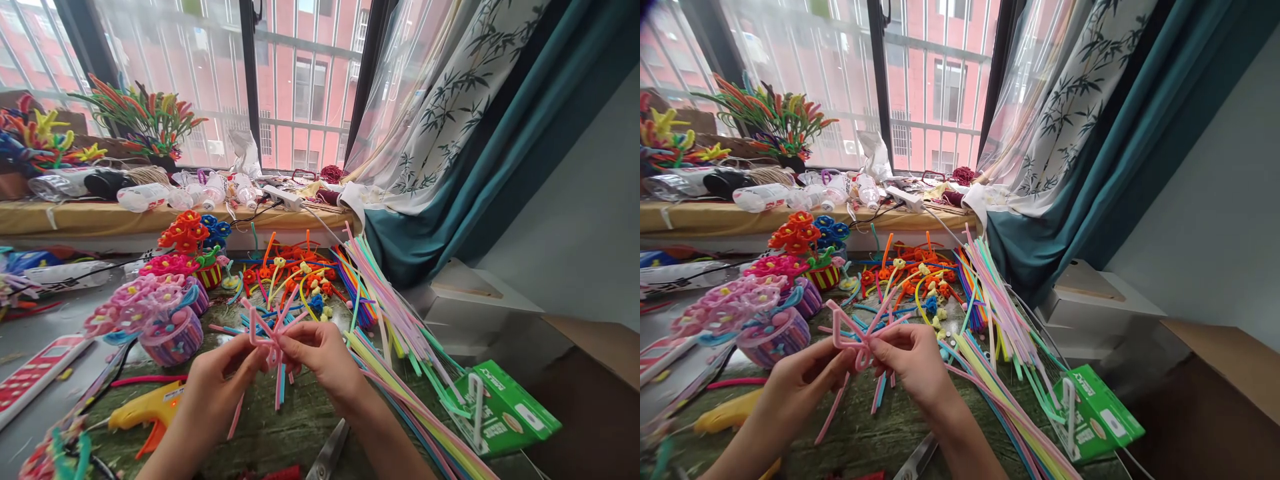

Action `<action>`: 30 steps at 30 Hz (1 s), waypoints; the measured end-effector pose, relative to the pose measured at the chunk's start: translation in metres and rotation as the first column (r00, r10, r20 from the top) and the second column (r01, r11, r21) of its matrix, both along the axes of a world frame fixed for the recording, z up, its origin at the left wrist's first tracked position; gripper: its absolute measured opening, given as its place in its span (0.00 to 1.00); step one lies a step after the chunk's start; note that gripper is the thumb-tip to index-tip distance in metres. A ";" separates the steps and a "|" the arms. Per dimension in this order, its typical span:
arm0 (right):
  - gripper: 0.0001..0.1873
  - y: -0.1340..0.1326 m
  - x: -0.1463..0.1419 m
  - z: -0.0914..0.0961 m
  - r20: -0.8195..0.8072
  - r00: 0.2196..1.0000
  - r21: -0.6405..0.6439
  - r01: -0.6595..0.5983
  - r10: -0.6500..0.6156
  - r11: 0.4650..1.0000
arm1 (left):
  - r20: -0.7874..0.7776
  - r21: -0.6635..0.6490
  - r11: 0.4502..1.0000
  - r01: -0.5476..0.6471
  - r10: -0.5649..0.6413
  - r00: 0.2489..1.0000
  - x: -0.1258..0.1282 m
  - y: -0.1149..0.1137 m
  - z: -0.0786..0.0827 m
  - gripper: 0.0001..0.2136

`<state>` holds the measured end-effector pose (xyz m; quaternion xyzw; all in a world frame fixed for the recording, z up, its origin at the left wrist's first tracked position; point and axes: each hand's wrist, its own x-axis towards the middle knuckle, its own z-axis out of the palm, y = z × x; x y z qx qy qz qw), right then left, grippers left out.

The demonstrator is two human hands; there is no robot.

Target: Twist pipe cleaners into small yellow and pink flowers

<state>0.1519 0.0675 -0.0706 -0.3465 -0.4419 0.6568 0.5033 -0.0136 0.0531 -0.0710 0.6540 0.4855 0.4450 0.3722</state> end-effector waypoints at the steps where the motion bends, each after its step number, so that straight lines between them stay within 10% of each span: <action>1: 0.21 0.001 0.001 -0.001 0.006 1.000 0.012 0.002 -0.002 1.000 | 0.035 0.042 0.998 -0.043 0.042 0.999 0.000 0.000 0.002 0.11; 8: 0.22 -0.002 -0.002 0.000 0.010 0.997 0.017 -0.073 0.073 0.997 | 0.169 0.105 0.976 -0.190 0.171 0.971 0.005 -0.010 0.011 0.07; 30: 0.17 -0.006 0.002 0.001 -0.054 0.991 -0.026 -0.124 0.122 0.992 | 0.098 -0.029 0.994 0.105 -0.102 0.990 -0.002 -0.007 0.012 0.20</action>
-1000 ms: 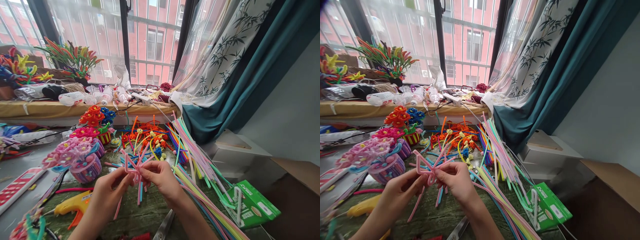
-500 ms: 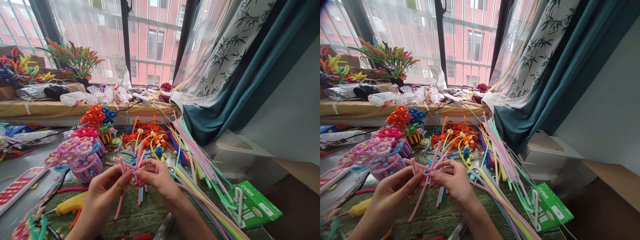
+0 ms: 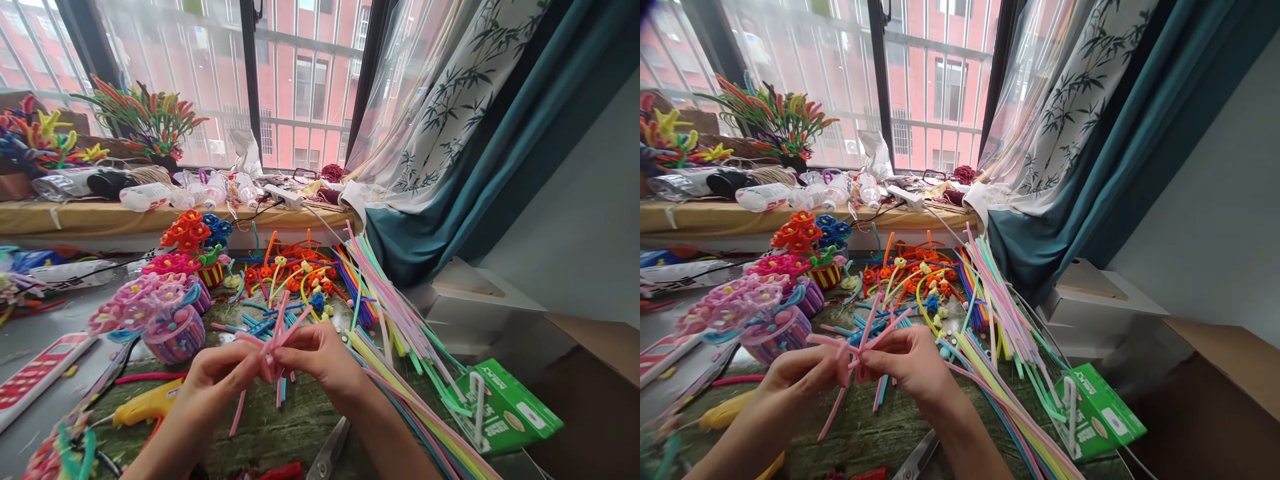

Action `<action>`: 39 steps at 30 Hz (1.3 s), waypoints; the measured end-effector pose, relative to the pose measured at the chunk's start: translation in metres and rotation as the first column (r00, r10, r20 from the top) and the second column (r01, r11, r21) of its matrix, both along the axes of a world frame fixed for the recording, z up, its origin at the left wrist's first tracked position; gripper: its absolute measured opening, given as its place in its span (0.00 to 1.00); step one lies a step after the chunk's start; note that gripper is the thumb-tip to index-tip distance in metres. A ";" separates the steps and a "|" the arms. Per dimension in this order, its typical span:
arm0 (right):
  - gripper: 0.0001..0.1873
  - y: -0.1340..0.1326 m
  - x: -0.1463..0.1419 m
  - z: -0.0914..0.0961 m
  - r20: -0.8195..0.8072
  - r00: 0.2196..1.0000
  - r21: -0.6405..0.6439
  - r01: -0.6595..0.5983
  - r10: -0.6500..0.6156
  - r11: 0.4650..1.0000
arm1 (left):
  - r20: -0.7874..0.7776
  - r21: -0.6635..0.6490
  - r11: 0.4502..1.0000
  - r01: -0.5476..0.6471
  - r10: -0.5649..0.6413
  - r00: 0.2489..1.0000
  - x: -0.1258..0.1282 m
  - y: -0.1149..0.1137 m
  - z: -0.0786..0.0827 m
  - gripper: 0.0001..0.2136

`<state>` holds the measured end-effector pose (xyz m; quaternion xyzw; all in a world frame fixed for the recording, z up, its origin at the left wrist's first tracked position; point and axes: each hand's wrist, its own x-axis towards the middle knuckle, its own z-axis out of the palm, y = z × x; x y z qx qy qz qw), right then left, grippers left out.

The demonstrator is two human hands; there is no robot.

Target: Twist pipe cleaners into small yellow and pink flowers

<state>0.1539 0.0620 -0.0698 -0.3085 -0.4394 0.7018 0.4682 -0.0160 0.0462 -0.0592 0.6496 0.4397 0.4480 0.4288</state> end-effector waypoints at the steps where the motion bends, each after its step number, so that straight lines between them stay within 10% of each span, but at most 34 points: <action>1: 0.17 0.000 0.000 0.001 0.000 1.000 0.000 0.001 -0.001 1.000 | -0.044 0.017 1.000 0.021 -0.021 0.999 0.000 0.000 0.002 0.19; 26: 0.17 -0.001 -0.006 0.000 -0.146 0.976 -0.149 0.139 -0.161 0.979 | -0.105 0.115 0.981 -0.156 0.168 0.980 0.005 0.000 0.001 0.13; 39: 0.14 -0.001 -0.008 0.001 -0.072 0.975 0.009 0.212 -0.211 0.977 | -0.080 0.014 0.988 -0.154 0.154 0.985 0.005 -0.002 0.011 0.13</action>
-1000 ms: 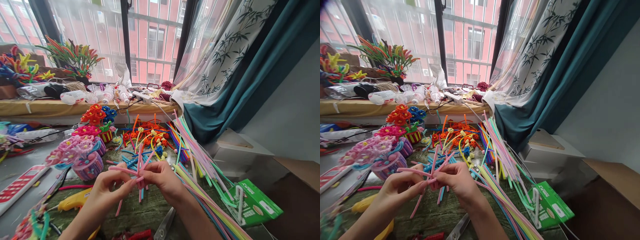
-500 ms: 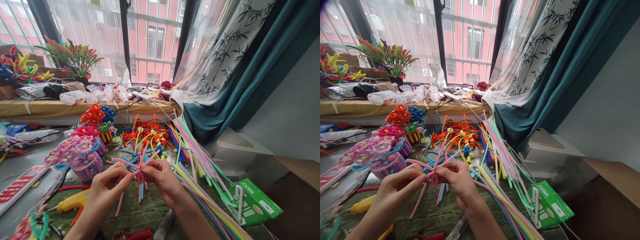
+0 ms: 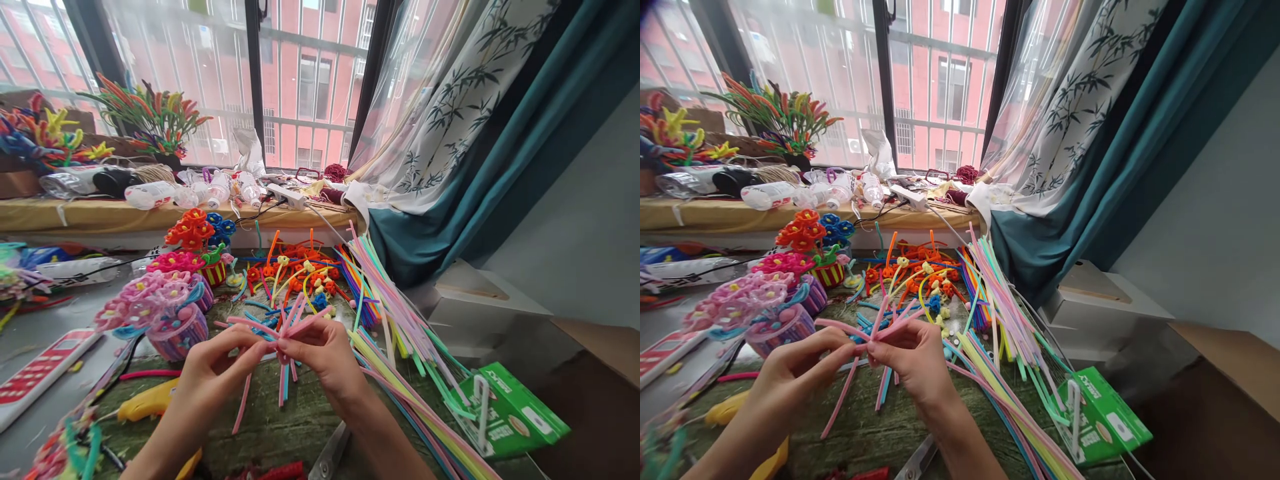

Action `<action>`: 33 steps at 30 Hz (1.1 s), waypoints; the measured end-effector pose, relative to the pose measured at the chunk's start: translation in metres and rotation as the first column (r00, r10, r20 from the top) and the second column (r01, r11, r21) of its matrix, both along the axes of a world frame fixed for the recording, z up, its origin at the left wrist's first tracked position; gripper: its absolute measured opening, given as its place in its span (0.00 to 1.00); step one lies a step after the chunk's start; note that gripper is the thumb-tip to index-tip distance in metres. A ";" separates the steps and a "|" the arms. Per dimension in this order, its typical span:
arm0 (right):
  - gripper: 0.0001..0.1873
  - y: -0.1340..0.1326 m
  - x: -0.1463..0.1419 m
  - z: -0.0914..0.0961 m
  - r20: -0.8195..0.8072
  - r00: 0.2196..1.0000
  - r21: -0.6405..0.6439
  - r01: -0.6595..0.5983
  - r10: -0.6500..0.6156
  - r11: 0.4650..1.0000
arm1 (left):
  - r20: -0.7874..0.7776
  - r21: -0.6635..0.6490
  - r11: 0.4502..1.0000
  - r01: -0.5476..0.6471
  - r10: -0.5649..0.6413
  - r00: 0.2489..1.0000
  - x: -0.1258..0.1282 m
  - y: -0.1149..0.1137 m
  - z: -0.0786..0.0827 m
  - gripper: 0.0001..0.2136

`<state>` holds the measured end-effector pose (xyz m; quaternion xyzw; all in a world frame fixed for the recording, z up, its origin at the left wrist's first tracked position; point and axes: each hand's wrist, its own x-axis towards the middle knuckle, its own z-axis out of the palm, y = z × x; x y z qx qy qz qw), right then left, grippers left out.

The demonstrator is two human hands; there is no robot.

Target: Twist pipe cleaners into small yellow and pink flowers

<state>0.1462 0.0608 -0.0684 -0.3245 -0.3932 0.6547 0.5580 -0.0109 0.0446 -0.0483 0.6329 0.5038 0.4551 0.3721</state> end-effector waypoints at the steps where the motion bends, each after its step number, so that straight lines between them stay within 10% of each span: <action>1: 0.14 0.000 0.001 0.000 0.006 1.000 0.014 0.007 -0.007 1.000 | 0.032 -0.043 0.999 -0.004 0.005 0.999 0.001 0.000 0.001 0.13; 9: 0.16 0.003 0.003 -0.005 0.058 0.998 0.108 -0.009 0.003 0.994 | 0.117 -0.149 0.989 0.016 0.001 0.993 0.009 -0.003 -0.010 0.16; 22: 0.17 0.005 0.008 -0.005 0.152 0.984 0.071 -0.110 0.098 0.991 | -0.294 0.233 0.971 0.062 0.010 0.956 -0.002 0.007 -0.019 0.10; 33: 0.18 0.006 0.008 -0.008 0.276 0.960 0.113 -0.090 0.056 0.990 | 0.006 0.102 0.994 -0.035 0.035 0.999 0.003 0.004 -0.023 0.09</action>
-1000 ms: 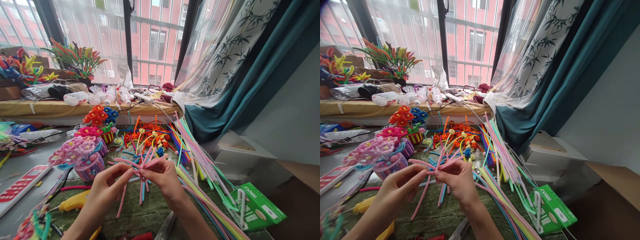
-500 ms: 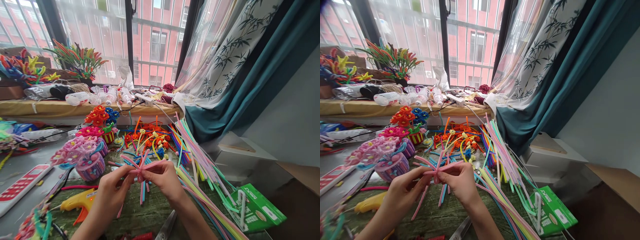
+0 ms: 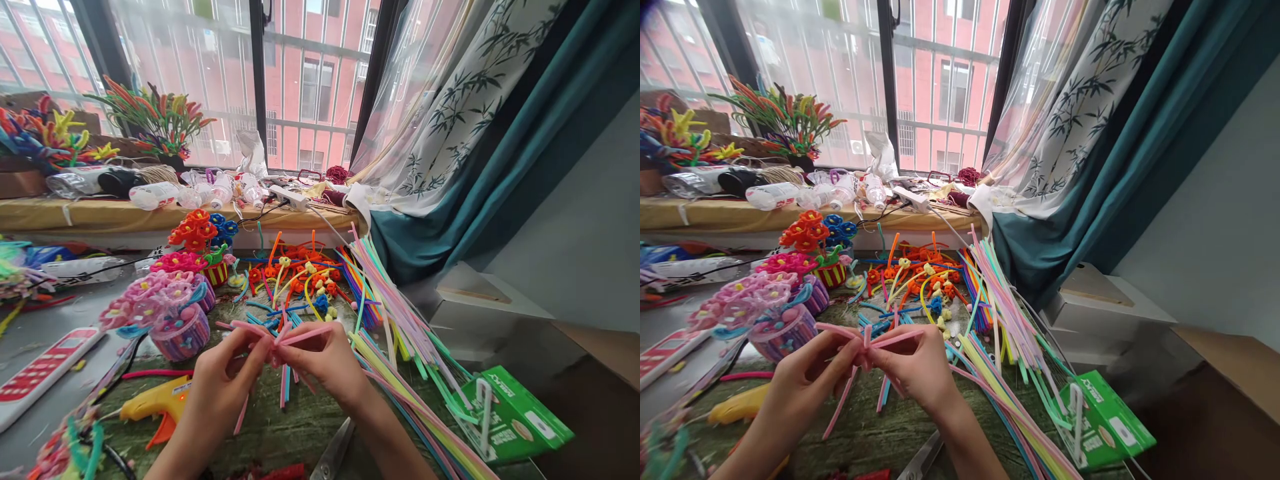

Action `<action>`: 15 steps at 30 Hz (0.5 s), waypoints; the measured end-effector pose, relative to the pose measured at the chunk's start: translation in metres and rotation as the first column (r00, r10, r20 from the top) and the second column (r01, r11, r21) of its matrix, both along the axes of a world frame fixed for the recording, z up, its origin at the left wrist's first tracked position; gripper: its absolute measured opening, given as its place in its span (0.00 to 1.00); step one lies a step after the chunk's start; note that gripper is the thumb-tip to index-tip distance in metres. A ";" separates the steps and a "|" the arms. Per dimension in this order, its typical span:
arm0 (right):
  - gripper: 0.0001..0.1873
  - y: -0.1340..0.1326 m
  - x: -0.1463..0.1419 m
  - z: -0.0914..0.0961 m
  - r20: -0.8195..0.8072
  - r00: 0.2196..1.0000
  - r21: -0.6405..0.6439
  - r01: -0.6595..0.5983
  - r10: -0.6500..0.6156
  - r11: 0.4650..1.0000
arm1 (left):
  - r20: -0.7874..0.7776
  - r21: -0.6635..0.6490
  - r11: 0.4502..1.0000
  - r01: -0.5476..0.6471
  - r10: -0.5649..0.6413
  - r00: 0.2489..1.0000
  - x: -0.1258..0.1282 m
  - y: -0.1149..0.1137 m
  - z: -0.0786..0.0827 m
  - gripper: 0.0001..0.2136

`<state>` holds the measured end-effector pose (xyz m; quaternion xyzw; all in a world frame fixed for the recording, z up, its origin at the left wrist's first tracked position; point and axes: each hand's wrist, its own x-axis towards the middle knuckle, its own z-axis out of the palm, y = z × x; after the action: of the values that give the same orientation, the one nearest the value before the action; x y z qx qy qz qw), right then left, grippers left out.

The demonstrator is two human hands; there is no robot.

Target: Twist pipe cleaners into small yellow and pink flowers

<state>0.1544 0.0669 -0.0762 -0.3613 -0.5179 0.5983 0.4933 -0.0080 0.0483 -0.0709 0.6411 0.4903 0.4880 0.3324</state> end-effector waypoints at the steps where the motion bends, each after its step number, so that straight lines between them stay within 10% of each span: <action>1: 0.18 0.000 0.000 0.000 0.029 0.999 -0.003 0.025 -0.024 1.000 | 0.019 -0.015 1.000 -0.012 0.012 1.000 0.000 0.000 0.000 0.10; 15: 0.20 -0.002 -0.002 -0.005 0.106 0.988 0.037 -0.115 0.110 0.993 | 0.080 -0.015 0.992 0.122 -0.121 0.989 -0.003 0.004 0.001 0.05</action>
<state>0.1527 0.0648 -0.0817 -0.3512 -0.5751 0.5944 0.4389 -0.0113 0.0521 -0.0696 0.6467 0.4415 0.4869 0.3870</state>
